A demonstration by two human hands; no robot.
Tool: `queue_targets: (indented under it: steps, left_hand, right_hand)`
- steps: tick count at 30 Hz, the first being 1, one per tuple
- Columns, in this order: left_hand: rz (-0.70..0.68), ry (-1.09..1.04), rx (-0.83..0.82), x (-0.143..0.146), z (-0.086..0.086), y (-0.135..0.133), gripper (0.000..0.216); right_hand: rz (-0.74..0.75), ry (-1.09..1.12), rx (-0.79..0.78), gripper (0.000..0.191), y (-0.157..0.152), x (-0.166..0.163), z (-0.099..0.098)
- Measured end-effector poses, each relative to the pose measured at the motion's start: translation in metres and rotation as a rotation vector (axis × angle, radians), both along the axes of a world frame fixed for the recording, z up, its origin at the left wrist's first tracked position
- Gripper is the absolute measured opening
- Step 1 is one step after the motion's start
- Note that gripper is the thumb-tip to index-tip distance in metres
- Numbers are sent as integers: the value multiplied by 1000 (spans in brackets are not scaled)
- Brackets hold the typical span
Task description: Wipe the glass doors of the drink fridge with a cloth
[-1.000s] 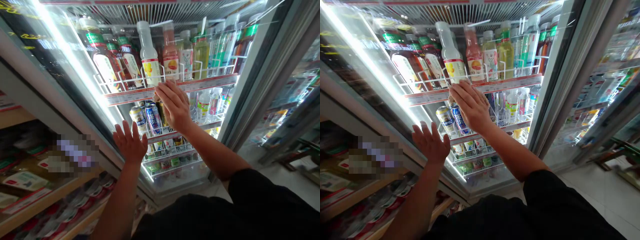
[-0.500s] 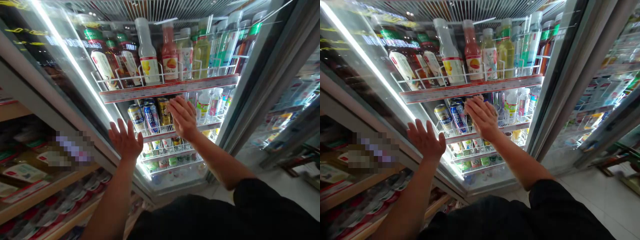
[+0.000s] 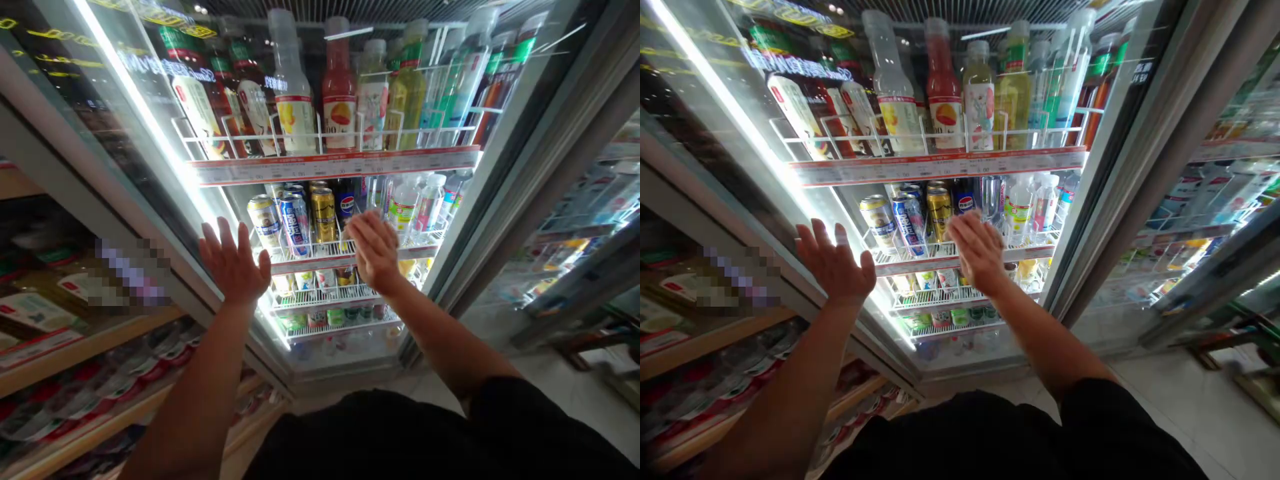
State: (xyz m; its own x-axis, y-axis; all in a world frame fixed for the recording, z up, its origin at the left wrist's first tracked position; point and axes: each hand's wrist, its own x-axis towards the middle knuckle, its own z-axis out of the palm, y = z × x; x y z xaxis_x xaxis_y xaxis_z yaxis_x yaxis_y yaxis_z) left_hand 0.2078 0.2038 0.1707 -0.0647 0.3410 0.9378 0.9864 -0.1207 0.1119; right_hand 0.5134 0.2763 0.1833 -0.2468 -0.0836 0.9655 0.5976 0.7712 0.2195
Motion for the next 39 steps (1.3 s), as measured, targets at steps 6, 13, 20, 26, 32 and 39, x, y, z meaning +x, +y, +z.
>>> queue_targets:
  steps: [6,13,20,26,32,39]
  left_hand:
    - [42,61,39,1,3,1,81]
    - [44,24,16,3,6,-2,91]
    - [95,88,38,5,8,-2,91]
    - [98,39,-6,9,12,-3,96]
    - [178,94,-42,5,6,-9,91]
    - [57,-61,-77,-9,-28,-5,91]
  right_hand:
    - [38,-206,-62,62,6,31,-14]
    - [-26,132,-83,63,23,63,-10]
    - [-21,-3,-73,62,28,91,-22]
    - [-36,177,49,61,41,108,-21]
    - [-70,-109,35,61,36,129,-42]
    - [-136,262,103,54,57,142,-27]
